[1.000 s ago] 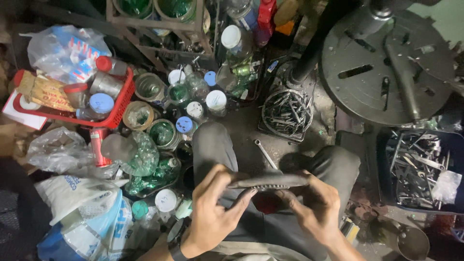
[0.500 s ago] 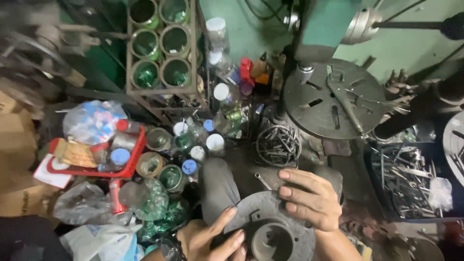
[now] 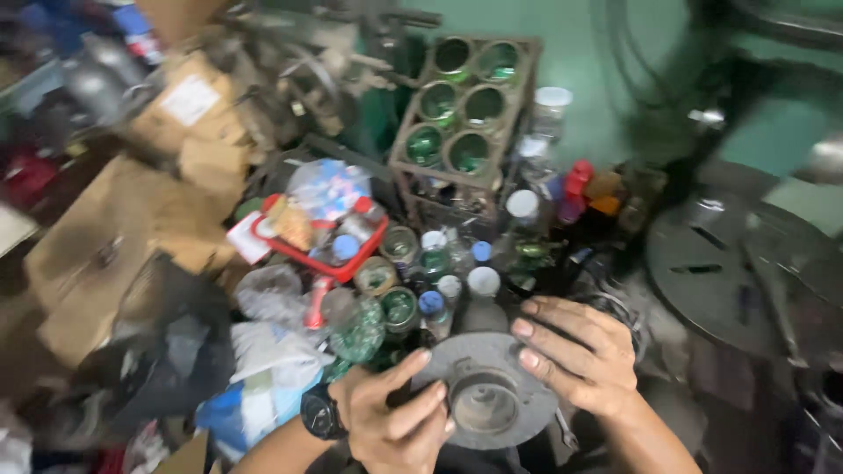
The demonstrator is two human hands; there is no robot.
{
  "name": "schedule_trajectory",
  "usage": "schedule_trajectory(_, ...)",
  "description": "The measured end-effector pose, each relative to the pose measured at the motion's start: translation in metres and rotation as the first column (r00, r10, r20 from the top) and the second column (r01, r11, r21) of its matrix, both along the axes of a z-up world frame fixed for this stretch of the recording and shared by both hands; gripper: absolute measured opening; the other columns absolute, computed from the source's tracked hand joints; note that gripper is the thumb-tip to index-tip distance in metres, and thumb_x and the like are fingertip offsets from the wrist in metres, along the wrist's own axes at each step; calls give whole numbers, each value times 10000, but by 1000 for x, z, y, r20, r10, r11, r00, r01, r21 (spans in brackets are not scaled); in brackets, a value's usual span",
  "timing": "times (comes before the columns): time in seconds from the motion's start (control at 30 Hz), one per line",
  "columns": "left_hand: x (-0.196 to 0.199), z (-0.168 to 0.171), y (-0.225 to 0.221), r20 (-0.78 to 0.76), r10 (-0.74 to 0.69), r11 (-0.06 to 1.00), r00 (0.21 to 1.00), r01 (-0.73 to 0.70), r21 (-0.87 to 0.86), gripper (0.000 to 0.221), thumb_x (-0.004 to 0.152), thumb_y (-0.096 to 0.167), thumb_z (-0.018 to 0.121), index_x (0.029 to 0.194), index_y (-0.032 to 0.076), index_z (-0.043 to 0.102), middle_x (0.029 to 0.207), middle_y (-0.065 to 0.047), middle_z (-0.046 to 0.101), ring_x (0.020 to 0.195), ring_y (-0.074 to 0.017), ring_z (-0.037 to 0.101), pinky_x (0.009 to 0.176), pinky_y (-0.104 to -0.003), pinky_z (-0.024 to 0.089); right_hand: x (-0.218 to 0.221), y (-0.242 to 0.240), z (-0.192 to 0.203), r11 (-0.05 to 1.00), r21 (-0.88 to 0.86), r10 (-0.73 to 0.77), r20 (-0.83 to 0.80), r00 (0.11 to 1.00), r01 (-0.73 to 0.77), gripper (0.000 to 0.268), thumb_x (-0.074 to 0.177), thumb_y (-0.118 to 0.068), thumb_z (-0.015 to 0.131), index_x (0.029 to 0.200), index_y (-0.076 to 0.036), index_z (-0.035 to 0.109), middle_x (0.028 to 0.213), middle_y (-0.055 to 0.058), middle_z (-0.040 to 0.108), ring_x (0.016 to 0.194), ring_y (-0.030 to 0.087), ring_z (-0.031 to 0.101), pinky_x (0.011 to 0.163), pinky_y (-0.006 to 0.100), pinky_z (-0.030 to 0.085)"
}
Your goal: The recorder is inspecting and assembling small gears and mechanical components in a workshop environment.
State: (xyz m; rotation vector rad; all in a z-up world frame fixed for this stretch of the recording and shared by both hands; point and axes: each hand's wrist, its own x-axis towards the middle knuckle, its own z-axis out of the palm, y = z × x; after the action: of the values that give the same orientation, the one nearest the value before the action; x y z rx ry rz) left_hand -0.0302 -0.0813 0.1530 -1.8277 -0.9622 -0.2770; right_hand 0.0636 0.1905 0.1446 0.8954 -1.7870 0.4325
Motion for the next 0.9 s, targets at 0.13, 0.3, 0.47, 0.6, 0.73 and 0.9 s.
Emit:
schedule_trajectory(0.13,11,14,-25,39,64,997,997,-62,-42,67,950,116,677,890,93,658,1006,-105,627,1081,-301,659,906,-552,588,-22,-17,-1,997,12,80,6,997,-80,327,841,-55,772,1121,-31,603,1136,133,717,1006,346,735,846,459,659)
schedule_trajectory(0.3,17,14,-36,119,179,981,977,-168,-101,90,958,77,709,891,101,653,1024,-95,633,1123,-293,660,965,-573,569,-39,-31,-8,991,-75,106,-10,994,-106,266,826,-37,769,1062,-12,648,1084,136,723,979,341,739,821,440,651)
schedule_trajectory(0.47,17,13,-38,147,185,978,972,-168,-120,114,944,65,723,866,97,646,1005,-90,626,1110,-295,666,958,-580,566,-43,-35,-10,985,-114,125,-22,992,-127,260,823,-54,764,1055,-4,658,1074,143,724,978,345,741,813,438,650)
schedule_trajectory(0.6,17,5,-39,192,182,977,964,-156,-143,122,965,74,741,881,82,652,1015,-93,632,1110,-300,675,971,-589,559,-42,-34,-10,990,-99,104,-11,995,-104,243,830,-67,756,1047,-2,668,1079,142,730,981,345,742,817,437,648)
schedule_trajectory(0.73,22,-8,-35,337,182,978,924,-133,-162,90,925,91,750,960,41,683,1025,-107,653,1080,-316,689,966,-593,559,-39,-36,-12,990,-115,87,10,996,-85,210,850,-64,749,1038,-1,681,1076,140,737,992,342,747,820,435,654)
schedule_trajectory(0.9,35,-50,1,986,15,986,-164,-161,-42,417,814,35,769,1210,10,642,1099,-100,689,1006,-225,680,902,-381,587,-14,-28,-62,917,-399,243,611,754,28,212,817,-100,781,978,-2,685,965,122,753,887,238,767,761,296,594)
